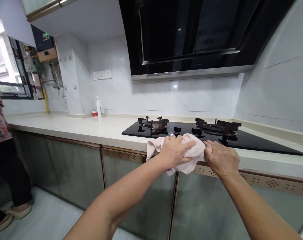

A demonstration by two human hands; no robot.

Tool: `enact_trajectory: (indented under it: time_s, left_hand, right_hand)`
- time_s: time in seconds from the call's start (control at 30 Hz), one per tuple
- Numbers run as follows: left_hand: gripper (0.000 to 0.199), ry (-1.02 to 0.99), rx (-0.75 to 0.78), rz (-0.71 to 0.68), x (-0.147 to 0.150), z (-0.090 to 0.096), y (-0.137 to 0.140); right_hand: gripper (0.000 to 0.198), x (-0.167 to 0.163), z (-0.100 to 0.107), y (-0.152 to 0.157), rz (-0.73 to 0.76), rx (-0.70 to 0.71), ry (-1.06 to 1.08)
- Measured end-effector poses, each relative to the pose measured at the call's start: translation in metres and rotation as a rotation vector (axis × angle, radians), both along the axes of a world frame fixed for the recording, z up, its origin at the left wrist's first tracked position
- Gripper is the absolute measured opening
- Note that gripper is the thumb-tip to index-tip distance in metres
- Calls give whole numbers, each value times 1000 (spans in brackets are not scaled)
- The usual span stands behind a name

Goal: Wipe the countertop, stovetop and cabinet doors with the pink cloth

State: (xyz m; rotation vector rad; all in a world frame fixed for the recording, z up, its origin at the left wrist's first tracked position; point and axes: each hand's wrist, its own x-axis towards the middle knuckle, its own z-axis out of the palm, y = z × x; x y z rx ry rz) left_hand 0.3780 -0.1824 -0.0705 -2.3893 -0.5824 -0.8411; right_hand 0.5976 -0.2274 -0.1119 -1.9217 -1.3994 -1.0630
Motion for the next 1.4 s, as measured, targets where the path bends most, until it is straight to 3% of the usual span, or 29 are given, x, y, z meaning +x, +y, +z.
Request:
enact_trajectory:
  time_s: [0.2,0.5,0.6,0.67,0.8,0.97,1.1,1.23,1.4]
  left_hand:
    - [64,33,-88,143,-89,9,38]
    - [58,-258,-257,674,-294,16,113]
    - [59,-338,-305,818,-333,22,133]
    - [61,-367,-318,870,-340,23,139]
    - [58,-479,-233,916,-322,11,133]
    - [51,-580,-185,901,-276,-3,111]
    - [50,-398,-170,699,-215,0,87]
    - [56,-226,-100,399,-127,1,54]
    - [56,-135,-63,174,-24,-3,13]
  right_hand:
    - [53,3,2,2,-11,-91,74]
    - [55,2,-2,4,-11,-11,15]
    - [55,0,-4,6,-13,48,-1]
    - [55,-3,-4,6,-9,85,1]
    - [53,-5,-5,9,-4,137,24]
    - [58,-7,-5,12,-20,135,55]
    - [61,-9,-4,12,-30,107,80]
    - [55,-9,-3,10,-9,82,82]
    - [46,-9,-1,7,35,105,98]
